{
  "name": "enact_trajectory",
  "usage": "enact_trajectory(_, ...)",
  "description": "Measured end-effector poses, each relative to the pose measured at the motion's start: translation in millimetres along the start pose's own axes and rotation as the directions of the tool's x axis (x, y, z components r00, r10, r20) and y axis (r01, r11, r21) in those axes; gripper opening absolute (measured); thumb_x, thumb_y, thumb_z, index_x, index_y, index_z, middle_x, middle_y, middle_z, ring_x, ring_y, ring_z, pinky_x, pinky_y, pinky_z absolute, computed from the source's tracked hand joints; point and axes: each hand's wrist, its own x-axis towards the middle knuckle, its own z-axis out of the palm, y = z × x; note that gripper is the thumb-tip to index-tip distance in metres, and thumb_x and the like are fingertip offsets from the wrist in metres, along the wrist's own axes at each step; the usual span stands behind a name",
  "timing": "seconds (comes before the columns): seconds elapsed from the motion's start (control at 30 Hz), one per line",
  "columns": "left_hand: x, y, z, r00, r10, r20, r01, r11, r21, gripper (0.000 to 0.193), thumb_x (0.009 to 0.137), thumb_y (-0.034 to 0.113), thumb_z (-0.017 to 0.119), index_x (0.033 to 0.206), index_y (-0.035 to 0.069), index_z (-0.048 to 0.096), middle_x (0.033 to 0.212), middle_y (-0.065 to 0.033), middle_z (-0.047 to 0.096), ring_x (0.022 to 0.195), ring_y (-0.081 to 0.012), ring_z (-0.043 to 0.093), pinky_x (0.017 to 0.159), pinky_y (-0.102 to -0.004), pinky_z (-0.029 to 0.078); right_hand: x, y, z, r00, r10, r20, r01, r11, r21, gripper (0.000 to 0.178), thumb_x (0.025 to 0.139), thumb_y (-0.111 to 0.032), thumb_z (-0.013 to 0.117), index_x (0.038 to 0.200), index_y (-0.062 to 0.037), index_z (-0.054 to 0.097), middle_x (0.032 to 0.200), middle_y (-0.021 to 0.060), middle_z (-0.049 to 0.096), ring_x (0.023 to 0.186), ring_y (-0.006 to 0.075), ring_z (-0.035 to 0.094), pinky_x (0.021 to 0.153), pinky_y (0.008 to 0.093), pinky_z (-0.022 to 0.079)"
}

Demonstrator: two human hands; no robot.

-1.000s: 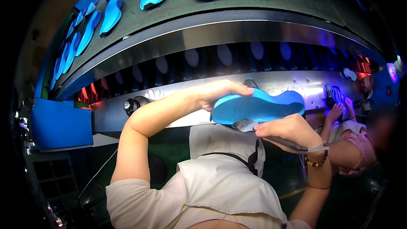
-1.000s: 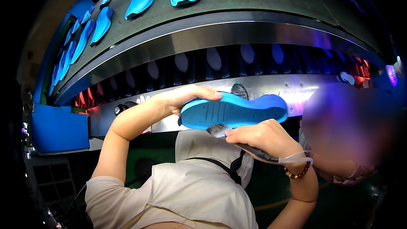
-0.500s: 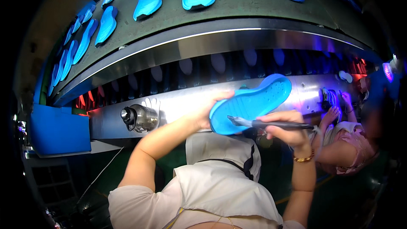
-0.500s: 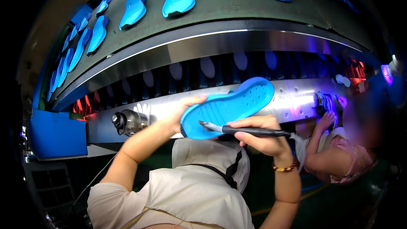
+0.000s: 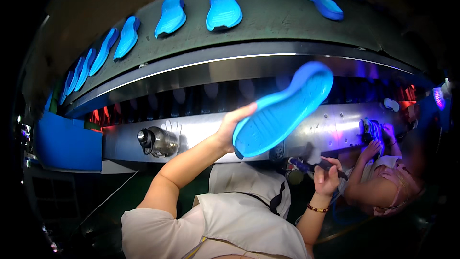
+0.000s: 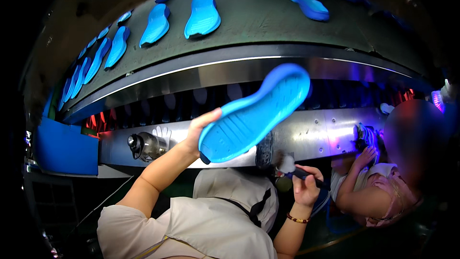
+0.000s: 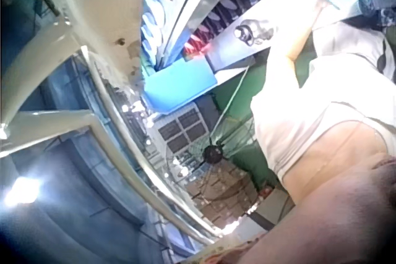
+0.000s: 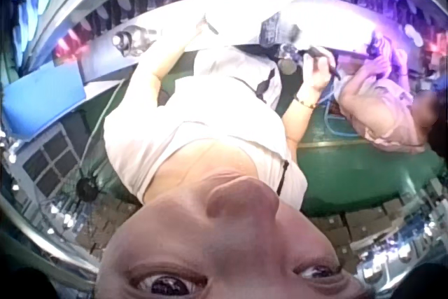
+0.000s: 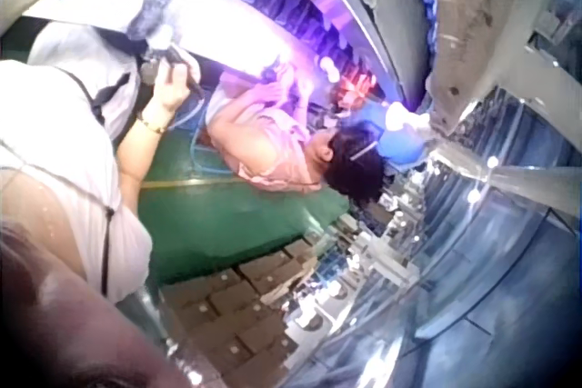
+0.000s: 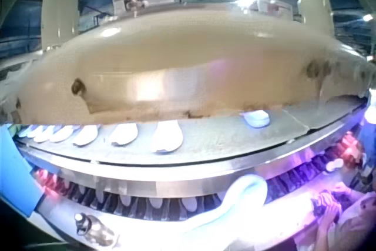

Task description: The person applies adhesive to shoe soles using a handheld brush applicator, repeatedly taking soles from an upper conveyor belt.

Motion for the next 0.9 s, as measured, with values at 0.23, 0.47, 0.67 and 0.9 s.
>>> enact_trajectory(0.23,135.0,81.5,62.5,0.870,0.487,-0.077,-0.492,0.865,-0.098,0.060,0.089,0.044,0.021,0.131,0.000,0.024,0.129,-0.0224,0.034,0.114,-0.0424,0.038,0.088,-0.0600,0.035,0.4,4.5,-15.6,0.986,0.098,-0.132,-0.110,0.990,-0.090,0.022,0.080,-0.010,0.056,0.095,0.0065,0.056,0.096,0.0259,0.059,0.044,0.0121,0.044,0.044,0.0203,0.037)
enact_trajectory(0.47,212.8,67.7,91.6,0.881,0.379,-0.283,-0.384,0.922,0.037,0.076,0.082,0.046,0.044,0.135,0.001,0.013,0.135,-0.0172,0.027,0.123,-0.0255,0.030,0.102,-0.0374,0.024,9.0,-1.3,-36.1,0.967,0.076,-0.242,-0.098,0.992,-0.082,0.022,0.081,-0.011,0.055,0.095,0.0058,0.055,0.094,0.0243,0.059,0.045,0.0130,0.043,0.045,0.0213,0.036)
enact_trajectory(0.67,340.4,94.7,102.1,0.806,0.553,0.210,0.196,-0.584,0.788,0.062,0.074,0.033,0.060,0.124,0.004,0.040,0.129,-0.0168,0.038,0.124,-0.0350,0.025,0.101,-0.0464,0.021,16.5,-5.6,-53.1,0.946,0.106,-0.306,-0.134,0.988,-0.071,0.020,0.081,-0.009,0.055,0.094,0.0061,0.055,0.094,0.0247,0.059,0.045,0.0135,0.045,0.045,0.0220,0.037)
enact_trajectory(0.9,376.0,61.9,147.7,0.855,0.295,0.426,-0.111,-0.698,0.707,0.033,0.078,0.020,0.058,0.104,0.000,0.050,0.098,-0.0234,0.057,0.093,-0.0385,0.055,0.080,-0.0477,0.043,16.5,-2.8,-77.3,0.901,0.022,-0.433,-0.043,0.998,-0.039,0.018,0.080,-0.006,0.054,0.092,0.0067,0.056,0.090,0.0243,0.060,0.045,0.0136,0.047,0.044,0.0220,0.039)
